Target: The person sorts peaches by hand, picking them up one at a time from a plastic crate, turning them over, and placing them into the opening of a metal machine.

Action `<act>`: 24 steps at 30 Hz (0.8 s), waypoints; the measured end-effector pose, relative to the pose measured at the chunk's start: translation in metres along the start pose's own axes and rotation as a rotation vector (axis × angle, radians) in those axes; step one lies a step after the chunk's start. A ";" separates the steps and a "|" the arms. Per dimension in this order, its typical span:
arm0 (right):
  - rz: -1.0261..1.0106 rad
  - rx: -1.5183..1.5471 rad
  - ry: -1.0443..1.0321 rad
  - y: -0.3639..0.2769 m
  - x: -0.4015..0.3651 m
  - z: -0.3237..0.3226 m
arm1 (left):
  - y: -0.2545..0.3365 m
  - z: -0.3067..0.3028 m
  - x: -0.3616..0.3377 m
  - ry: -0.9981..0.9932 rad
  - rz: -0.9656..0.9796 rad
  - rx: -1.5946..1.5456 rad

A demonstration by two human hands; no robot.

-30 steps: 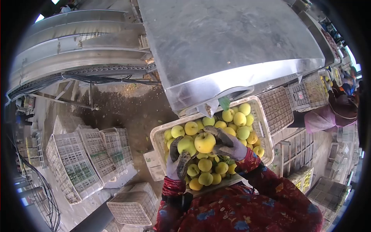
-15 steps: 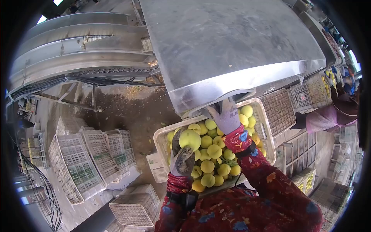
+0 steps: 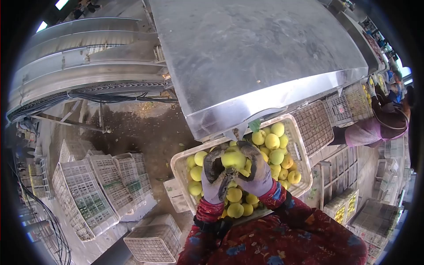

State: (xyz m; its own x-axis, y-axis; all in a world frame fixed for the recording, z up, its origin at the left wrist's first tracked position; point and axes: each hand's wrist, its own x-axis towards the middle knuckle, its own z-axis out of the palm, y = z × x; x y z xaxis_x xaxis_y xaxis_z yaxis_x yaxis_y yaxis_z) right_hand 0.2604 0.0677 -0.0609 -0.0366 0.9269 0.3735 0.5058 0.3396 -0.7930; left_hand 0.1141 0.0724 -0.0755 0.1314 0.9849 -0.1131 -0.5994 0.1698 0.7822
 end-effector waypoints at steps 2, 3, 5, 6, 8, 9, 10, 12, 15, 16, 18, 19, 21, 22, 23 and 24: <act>0.090 -0.076 0.120 0.006 0.017 0.008 | -0.001 -0.008 -0.001 0.094 -0.003 -0.119; 0.136 -0.112 0.173 0.014 0.030 0.012 | -0.003 -0.019 -0.003 0.122 -0.003 -0.049; 0.125 -0.481 0.021 0.062 0.063 0.026 | -0.007 -0.039 -0.017 0.161 -0.064 0.097; 0.074 -0.534 0.051 0.066 0.072 0.024 | -0.010 -0.040 -0.019 0.066 -0.047 0.520; -0.032 -0.642 0.110 0.059 0.081 0.016 | -0.014 -0.041 -0.023 -0.159 -0.004 1.354; 0.016 -0.526 0.112 0.053 0.077 0.007 | -0.025 -0.030 -0.028 -0.210 -0.041 1.474; 0.064 -0.413 0.120 0.047 0.071 -0.008 | -0.034 -0.022 -0.033 -0.286 0.002 1.569; 0.003 -0.402 0.120 0.042 0.050 -0.026 | -0.055 -0.013 -0.035 -0.450 0.117 1.747; -0.291 -0.729 -0.566 0.075 -0.020 -0.032 | -0.076 -0.026 -0.035 -0.405 0.000 1.667; -0.284 -0.762 -0.679 0.081 -0.027 -0.022 | -0.068 -0.030 -0.034 -0.374 -0.077 1.611; -0.235 -0.800 -0.838 0.089 -0.035 -0.015 | -0.045 -0.035 -0.038 -0.203 0.041 1.408; -0.201 -0.809 -0.887 0.092 -0.032 -0.014 | -0.033 -0.036 -0.039 -0.105 0.013 1.266; 0.102 -0.622 -0.865 0.077 -0.027 -0.024 | -0.027 -0.055 -0.047 0.021 -0.134 0.747; 0.126 -0.512 -0.738 0.065 -0.022 -0.029 | -0.024 -0.058 -0.047 0.018 -0.233 0.396; 0.157 -0.398 -0.614 0.049 -0.023 -0.034 | -0.025 -0.057 -0.050 0.044 -0.308 0.119; 0.186 -0.285 -0.487 0.034 -0.025 -0.038 | -0.021 -0.048 -0.051 0.066 -0.378 -0.157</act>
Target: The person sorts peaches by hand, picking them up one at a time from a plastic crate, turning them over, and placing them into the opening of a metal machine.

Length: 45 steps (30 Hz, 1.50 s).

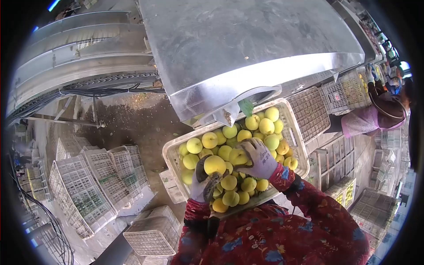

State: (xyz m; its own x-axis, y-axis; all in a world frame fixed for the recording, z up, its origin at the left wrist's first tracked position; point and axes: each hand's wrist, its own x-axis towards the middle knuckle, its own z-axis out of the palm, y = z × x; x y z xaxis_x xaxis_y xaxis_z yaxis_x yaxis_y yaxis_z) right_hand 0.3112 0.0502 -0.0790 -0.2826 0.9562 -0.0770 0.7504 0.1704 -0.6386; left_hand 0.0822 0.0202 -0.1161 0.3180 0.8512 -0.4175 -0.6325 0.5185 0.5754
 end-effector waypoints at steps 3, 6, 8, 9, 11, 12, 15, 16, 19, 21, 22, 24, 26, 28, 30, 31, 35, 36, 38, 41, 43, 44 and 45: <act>-0.004 0.190 0.036 -0.035 -0.009 -0.018 | -0.008 0.009 -0.002 -0.065 0.000 -0.169; 0.016 0.346 0.088 -0.042 -0.012 -0.030 | -0.005 0.019 -0.005 -0.097 0.025 -0.346; 0.005 0.279 0.122 -0.042 -0.015 -0.026 | -0.004 0.023 -0.004 -0.095 0.036 -0.345; 0.008 0.295 0.189 -0.043 -0.011 -0.026 | 0.000 0.028 -0.003 -0.079 0.051 -0.340; 0.007 0.327 0.318 -0.047 0.003 -0.024 | 0.009 0.035 0.003 -0.043 0.134 -0.138; 0.013 0.260 0.426 -0.046 0.015 -0.020 | 0.014 0.035 0.004 -0.016 0.198 0.061; 0.034 -0.008 0.614 -0.014 0.088 0.007 | 0.028 0.032 0.003 -0.047 0.220 0.049; 0.041 -0.151 0.590 -0.002 0.111 0.014 | 0.032 0.031 0.002 -0.080 0.198 -0.059; 0.007 -0.053 0.622 -0.009 0.113 -0.003 | 0.041 0.036 0.000 -0.042 0.216 -0.008; -0.102 0.120 0.577 -0.014 0.077 -0.016 | 0.045 0.040 -0.002 -0.033 0.249 0.030; -0.158 0.204 0.555 -0.022 0.060 -0.021 | 0.048 0.042 0.000 -0.036 0.255 0.029; -0.271 0.111 0.374 -0.053 0.035 -0.032 | 0.046 0.043 0.002 -0.071 0.228 -0.036; -0.256 0.164 0.299 -0.063 0.024 -0.026 | 0.036 0.041 0.008 -0.138 0.167 -0.160; -0.118 0.363 0.331 -0.060 0.022 -0.008 | 0.030 0.041 0.014 -0.104 0.218 -0.036; -0.038 0.381 0.354 -0.058 0.020 -0.004 | 0.034 0.045 0.016 -0.062 0.191 -0.059; 0.017 0.404 0.347 -0.056 0.018 -0.004 | 0.040 0.053 0.017 -0.056 0.234 0.013; -0.030 0.141 0.349 -0.052 0.025 -0.016 | 0.039 0.063 0.033 -0.102 0.529 0.496; -0.021 0.160 0.381 -0.051 0.028 -0.016 | 0.037 0.061 0.036 -0.080 0.514 0.493; -0.001 0.199 0.443 -0.050 0.034 -0.010 | 0.036 0.059 0.039 -0.033 0.480 0.487; 0.161 -0.114 0.468 -0.041 0.078 -0.008 | 0.036 0.041 0.035 0.100 0.405 0.420; 0.173 -0.340 0.490 -0.016 0.118 0.004 | 0.036 0.017 0.029 0.202 0.439 0.781; 0.121 -0.432 0.545 0.001 0.130 0.016 | 0.035 0.010 0.026 0.175 0.385 1.020; 0.110 -0.312 0.438 -0.009 0.128 -0.003 | 0.034 0.006 0.026 0.145 0.336 1.251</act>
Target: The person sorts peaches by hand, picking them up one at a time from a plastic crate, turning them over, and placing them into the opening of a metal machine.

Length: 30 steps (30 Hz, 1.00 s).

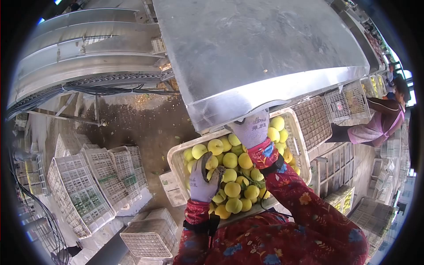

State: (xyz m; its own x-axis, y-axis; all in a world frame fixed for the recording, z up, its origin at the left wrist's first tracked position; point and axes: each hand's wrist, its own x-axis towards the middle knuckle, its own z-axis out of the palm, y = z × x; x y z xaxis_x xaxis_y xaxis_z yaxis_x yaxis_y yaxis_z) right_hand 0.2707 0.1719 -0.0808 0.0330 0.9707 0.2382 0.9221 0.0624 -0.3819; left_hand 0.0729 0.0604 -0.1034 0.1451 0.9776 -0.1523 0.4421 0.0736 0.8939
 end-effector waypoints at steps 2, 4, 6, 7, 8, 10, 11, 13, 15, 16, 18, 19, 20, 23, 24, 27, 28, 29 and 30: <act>0.003 0.130 0.119 0.015 -0.015 -0.018 | 0.000 0.013 -0.007 -0.148 -0.006 0.363; -0.046 0.193 0.161 0.019 -0.039 -0.041 | -0.012 0.037 -0.018 -0.307 0.063 0.740; -0.302 -0.088 -0.273 0.029 -0.075 -0.048 | -0.015 0.044 -0.017 -0.445 0.033 0.927; -0.409 -0.216 -0.389 0.037 -0.098 -0.032 | -0.024 0.046 -0.019 -0.476 0.036 0.922; -0.516 -0.342 -0.505 0.049 -0.117 -0.008 | -0.040 0.051 -0.021 -0.508 0.038 0.920; -0.520 -0.353 -0.547 0.060 -0.123 0.015 | -0.050 0.045 -0.016 -0.614 0.065 0.905; -0.526 -0.360 -0.565 0.066 -0.123 0.025 | -0.050 0.036 -0.012 -0.605 0.102 0.847; -0.487 -0.304 -0.536 0.065 -0.120 0.020 | -0.049 0.017 -0.010 -0.605 0.177 0.727; -0.278 -0.095 -0.558 0.054 -0.111 -0.012 | -0.035 0.000 -0.011 -0.385 0.035 0.144; -0.149 0.076 -0.494 0.044 -0.110 -0.030 | -0.027 -0.005 -0.013 -0.264 -0.041 -0.149; 0.032 0.422 -0.582 0.021 -0.108 -0.056 | -0.015 0.005 -0.018 -0.230 -0.130 -0.650; 0.121 0.598 -0.617 0.013 -0.110 -0.061 | -0.005 0.010 -0.019 -0.209 -0.169 -0.896; -0.073 0.465 -0.468 0.008 -0.113 -0.061 | 0.007 0.010 -0.021 -0.185 -0.244 -1.057; 0.020 0.580 -0.168 -0.003 -0.115 -0.071 | 0.014 0.009 -0.018 -0.142 -0.086 -1.034; 0.062 0.616 -0.131 -0.005 -0.117 -0.072 | 0.017 0.011 -0.019 -0.106 -0.116 -1.066; 0.089 0.603 -0.103 -0.015 -0.104 -0.076 | 0.025 0.009 -0.016 -0.041 -0.189 -1.242; 0.124 0.579 -0.041 -0.015 -0.098 -0.071 | 0.018 0.012 -0.015 -0.016 -0.166 -1.253; 0.155 0.555 0.021 -0.014 -0.089 -0.061 | 0.011 0.014 -0.011 -0.005 -0.077 -1.170; 0.184 0.530 0.078 -0.013 -0.077 -0.051 | 0.004 0.015 -0.008 0.012 0.008 -1.087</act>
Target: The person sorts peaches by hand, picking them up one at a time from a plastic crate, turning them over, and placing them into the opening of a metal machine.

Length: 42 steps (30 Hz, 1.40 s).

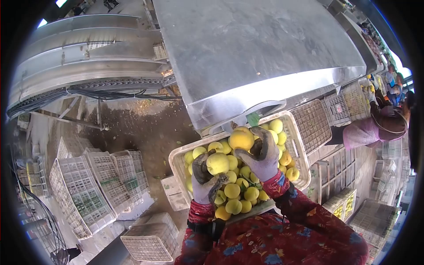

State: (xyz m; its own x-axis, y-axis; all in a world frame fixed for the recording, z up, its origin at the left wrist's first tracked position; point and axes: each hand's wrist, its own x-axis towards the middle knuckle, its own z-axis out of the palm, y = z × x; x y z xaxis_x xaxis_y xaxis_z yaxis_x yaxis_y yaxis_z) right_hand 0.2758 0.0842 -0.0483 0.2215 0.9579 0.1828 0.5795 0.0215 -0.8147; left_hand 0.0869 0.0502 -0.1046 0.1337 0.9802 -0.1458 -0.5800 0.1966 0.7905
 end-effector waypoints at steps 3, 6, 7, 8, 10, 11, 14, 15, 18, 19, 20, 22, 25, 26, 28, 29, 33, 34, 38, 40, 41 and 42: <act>-0.065 -0.259 0.067 0.028 0.054 0.050 | 0.008 0.000 0.003 0.033 0.081 0.216; -0.193 -0.237 0.034 0.040 0.072 0.049 | 0.030 0.019 0.004 0.117 -0.043 0.054; -0.179 -0.142 -0.033 0.031 0.065 0.036 | 0.029 0.018 0.003 0.121 -0.056 0.023; -0.167 -0.048 -0.097 0.013 0.052 0.015 | 0.028 0.016 0.004 0.122 -0.066 -0.010; -0.280 -0.056 -0.226 -0.005 0.026 0.000 | 0.023 0.014 0.008 0.101 -0.033 0.073; -0.401 -0.159 -0.292 -0.009 0.013 -0.002 | 0.019 0.016 0.009 0.081 0.008 0.188; -0.440 -0.273 -0.216 0.007 -0.005 0.009 | 0.011 0.029 0.014 0.044 0.114 0.428; -0.409 -0.275 -0.148 0.007 0.000 0.014 | 0.013 0.032 0.016 0.065 0.060 0.257; -0.301 -0.437 -0.004 0.014 0.030 0.026 | 0.007 0.018 0.002 0.140 -0.090 0.102; -0.245 -0.542 -0.010 0.025 0.045 0.037 | 0.002 0.012 0.000 0.033 -0.136 0.488; -0.303 -0.611 0.019 0.041 0.059 0.051 | -0.001 0.008 -0.004 -0.087 -0.185 0.875; -0.370 -0.653 0.034 0.045 0.074 0.049 | -0.022 0.006 -0.012 -0.314 -0.300 1.412; -0.271 -0.324 0.030 0.031 0.069 0.011 | -0.052 0.018 -0.028 -0.573 -0.344 1.748; -0.175 -0.296 0.018 0.040 0.056 0.001 | -0.052 0.022 -0.028 -0.614 -0.502 1.726; -0.165 -0.658 -0.354 0.049 0.033 -0.008 | -0.049 0.020 -0.026 -0.650 -0.492 1.639; -0.161 -0.832 -0.548 0.055 0.024 -0.010 | -0.047 0.019 -0.027 -0.660 -0.491 1.596; -0.472 -0.998 -0.523 0.127 -0.001 0.020 | -0.051 -0.012 -0.031 -0.540 -0.221 1.456; -0.365 -0.886 -0.556 0.110 0.005 0.012 | -0.039 -0.019 -0.027 -0.438 -0.166 1.350; 0.058 -0.074 -0.596 0.055 0.002 -0.028 | -0.018 -0.019 -0.023 -0.024 -0.243 0.303; 0.078 0.216 -0.568 0.045 -0.010 -0.033 | -0.014 -0.014 -0.018 0.005 -0.193 0.118; 0.104 0.297 -0.533 0.039 -0.015 -0.033 | -0.013 -0.012 -0.017 0.021 -0.170 0.071; 0.132 0.379 -0.497 0.031 -0.019 -0.032 | -0.013 -0.009 -0.018 0.038 -0.149 0.025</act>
State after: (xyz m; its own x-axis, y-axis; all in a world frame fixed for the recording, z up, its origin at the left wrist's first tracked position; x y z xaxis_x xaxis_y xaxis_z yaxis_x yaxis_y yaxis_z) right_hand 0.3147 0.0575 -0.0590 -0.1708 0.9760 -0.1348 0.2342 -0.0927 -0.9678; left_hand 0.0853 0.0306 -0.1175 0.1860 0.9403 -0.2850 -0.5358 0.3402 0.7728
